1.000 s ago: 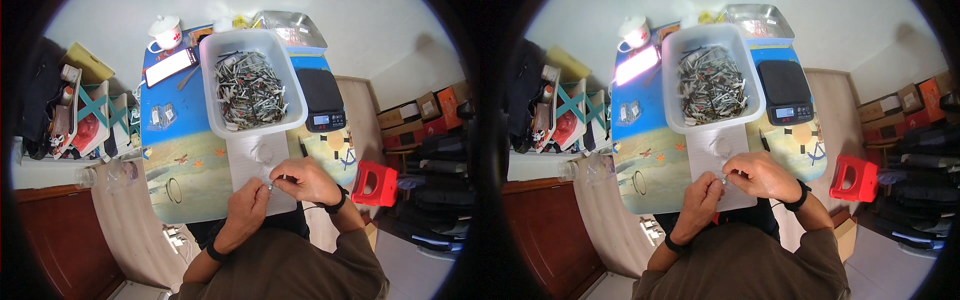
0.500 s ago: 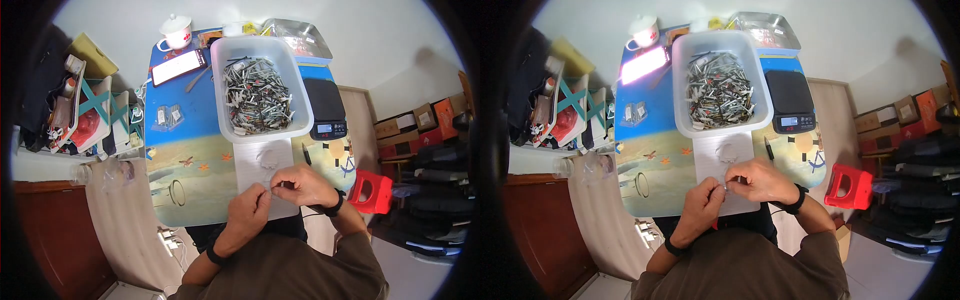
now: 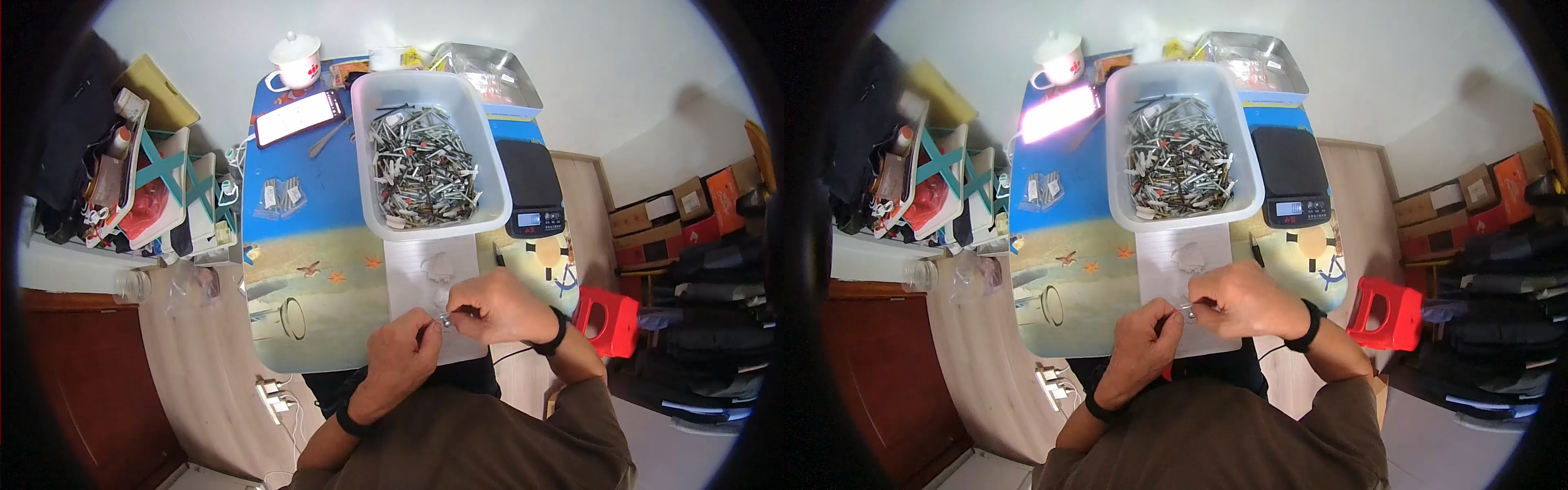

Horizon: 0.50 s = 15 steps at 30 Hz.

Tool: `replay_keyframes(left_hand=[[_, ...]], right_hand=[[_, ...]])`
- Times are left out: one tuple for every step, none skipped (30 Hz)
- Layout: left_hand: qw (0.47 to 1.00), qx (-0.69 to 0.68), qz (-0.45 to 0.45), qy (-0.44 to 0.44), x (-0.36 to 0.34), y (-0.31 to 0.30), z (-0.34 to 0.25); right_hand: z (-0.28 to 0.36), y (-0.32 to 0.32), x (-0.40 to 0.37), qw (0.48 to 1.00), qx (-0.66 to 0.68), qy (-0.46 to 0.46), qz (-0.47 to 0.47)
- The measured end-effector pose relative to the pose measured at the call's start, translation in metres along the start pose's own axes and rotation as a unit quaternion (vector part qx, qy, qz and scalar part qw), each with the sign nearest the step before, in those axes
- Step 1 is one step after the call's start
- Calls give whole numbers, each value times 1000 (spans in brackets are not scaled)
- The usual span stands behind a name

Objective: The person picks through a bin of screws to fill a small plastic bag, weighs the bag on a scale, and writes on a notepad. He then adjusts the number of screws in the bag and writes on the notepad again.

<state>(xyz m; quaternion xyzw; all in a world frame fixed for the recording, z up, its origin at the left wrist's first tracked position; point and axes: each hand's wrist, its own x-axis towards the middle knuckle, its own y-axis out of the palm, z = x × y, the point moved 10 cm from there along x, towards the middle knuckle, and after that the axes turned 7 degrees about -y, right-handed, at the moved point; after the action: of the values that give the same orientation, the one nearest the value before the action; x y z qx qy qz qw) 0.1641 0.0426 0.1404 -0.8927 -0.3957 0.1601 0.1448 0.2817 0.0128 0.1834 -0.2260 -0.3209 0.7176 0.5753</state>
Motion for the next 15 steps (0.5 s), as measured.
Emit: replay_keyframes(left_hand=[[1000, -9, 6, -8, 1, 0, 1], [1000, -18, 11, -16, 2, 1, 2], [1000, -17, 9, -16, 3, -1, 2], [999, -21, 18, -28, 4, 1, 4], [998, -25, 27, -41, 6, 2, 7], [998, -25, 27, -42, 6, 1, 6], [998, -30, 29, -40, 6, 1, 4], [998, -35, 30, -38, 7, 1, 2], [998, -35, 31, -37, 8, 1, 2], [998, -32, 35, -33, 8, 2, 2], [998, -30, 39, -29, 8, 3, 2], [998, -30, 38, -29, 8, 3, 3], [997, -48, 46, -39, 6, 4, 6], [995, -66, 55, -50, 6, 6, 10], [995, -66, 55, -50, 6, 5, 11]], right_hand=[[-4, -4, 3, 999, 40, 3, 4], [-7, -11, 7, 999, 40, 2, 5], [-8, -27, 11, 998, 44, -6, -38], [-10, -43, 15, 995, 49, -15, -80], [-18, -57, 18, 993, 26, 16, -118], [-16, -75, 25, 983, -79, -5, -166], [-19, -80, 35, 976, -156, -17, -149], [-22, -84, 45, 963, -233, -29, -132], [-31, -88, 53, 963, -234, -29, -132], [-42, -84, 63, 956, -272, -21, -107], [-52, -79, 69, 947, -311, -14, -81], [-61, -77, 74, 947, -311, -15, -81], [-71, -73, 78, 938, -339, -5, -66], [-79, -70, 81, 929, -367, 5, -51], [-84, -69, 83, 929, -366, 5, -51]])
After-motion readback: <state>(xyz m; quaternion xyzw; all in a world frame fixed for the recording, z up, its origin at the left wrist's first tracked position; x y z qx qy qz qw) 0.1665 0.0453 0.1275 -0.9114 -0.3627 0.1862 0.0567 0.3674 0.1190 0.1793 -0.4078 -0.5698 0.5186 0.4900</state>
